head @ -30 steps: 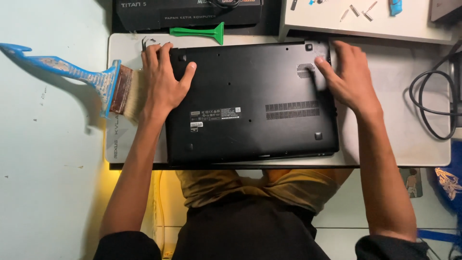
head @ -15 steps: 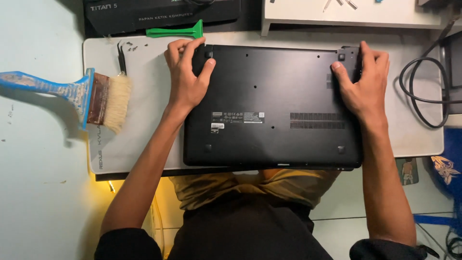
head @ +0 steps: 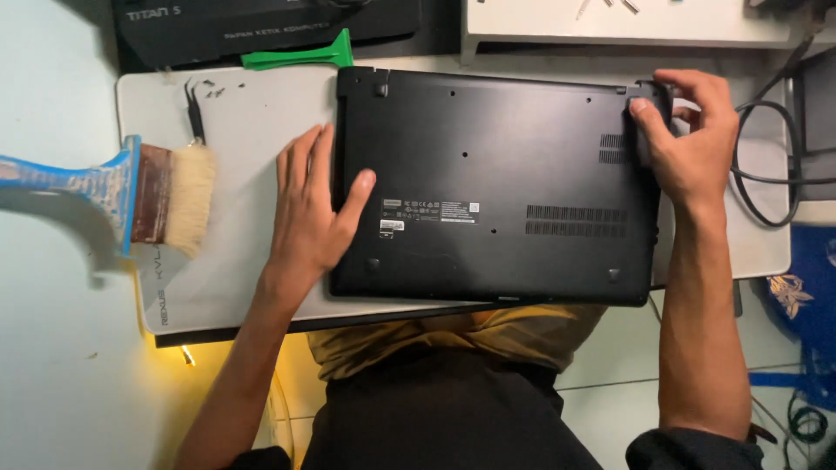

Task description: Attaching and screwing the back cover onto a laptop after cleaning the internals with a brush.

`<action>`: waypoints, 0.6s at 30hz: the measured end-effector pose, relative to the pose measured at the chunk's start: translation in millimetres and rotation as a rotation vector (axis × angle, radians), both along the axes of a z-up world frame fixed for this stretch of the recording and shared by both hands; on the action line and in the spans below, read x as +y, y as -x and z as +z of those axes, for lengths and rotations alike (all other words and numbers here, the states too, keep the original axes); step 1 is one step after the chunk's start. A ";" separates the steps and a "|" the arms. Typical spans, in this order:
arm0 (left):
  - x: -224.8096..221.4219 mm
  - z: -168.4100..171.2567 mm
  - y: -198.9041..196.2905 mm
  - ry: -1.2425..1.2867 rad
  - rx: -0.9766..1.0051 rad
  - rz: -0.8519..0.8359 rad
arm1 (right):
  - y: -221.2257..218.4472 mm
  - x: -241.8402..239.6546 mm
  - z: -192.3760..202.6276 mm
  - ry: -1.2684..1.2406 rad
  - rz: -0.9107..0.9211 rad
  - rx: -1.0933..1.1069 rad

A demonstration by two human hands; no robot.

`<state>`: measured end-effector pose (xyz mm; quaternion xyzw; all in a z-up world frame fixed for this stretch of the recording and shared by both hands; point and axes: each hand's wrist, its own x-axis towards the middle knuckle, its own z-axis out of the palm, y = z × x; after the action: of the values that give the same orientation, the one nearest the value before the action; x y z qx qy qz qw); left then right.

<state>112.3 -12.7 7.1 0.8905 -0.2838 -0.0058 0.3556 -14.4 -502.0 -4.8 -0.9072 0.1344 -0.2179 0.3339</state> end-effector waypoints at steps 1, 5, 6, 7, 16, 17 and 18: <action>0.5 -1.5 10.0 -0.007 0.014 -0.011 | -0.2 -3.0 -4.6 -0.007 -0.011 0.014; 1.0 -13.6 30.1 -0.050 0.008 -0.010 | 0.0 -1.2 -18.6 -0.021 0.013 -0.065; 0.8 -16.9 29.2 -0.034 0.002 0.002 | -2.1 2.9 -20.1 0.002 0.029 -0.086; -1.3 -19.1 28.1 -0.035 -0.002 -0.001 | -1.7 9.0 -16.8 0.001 0.026 -0.090; -18.4 -9.8 11.5 0.025 -0.055 0.051 | -5.5 27.1 -1.2 0.323 0.028 0.178; -26.1 -6.3 6.7 -0.071 -0.122 0.049 | -10.1 28.1 2.6 0.274 0.039 0.299; -33.3 -3.1 1.8 -0.167 -0.188 0.048 | -15.0 29.5 6.2 0.224 0.052 0.420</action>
<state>110.5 -46.0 4.0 0.9201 -0.2932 0.0626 0.2520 0.7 -472.5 1.3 -0.9671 0.1526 -0.0292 0.2013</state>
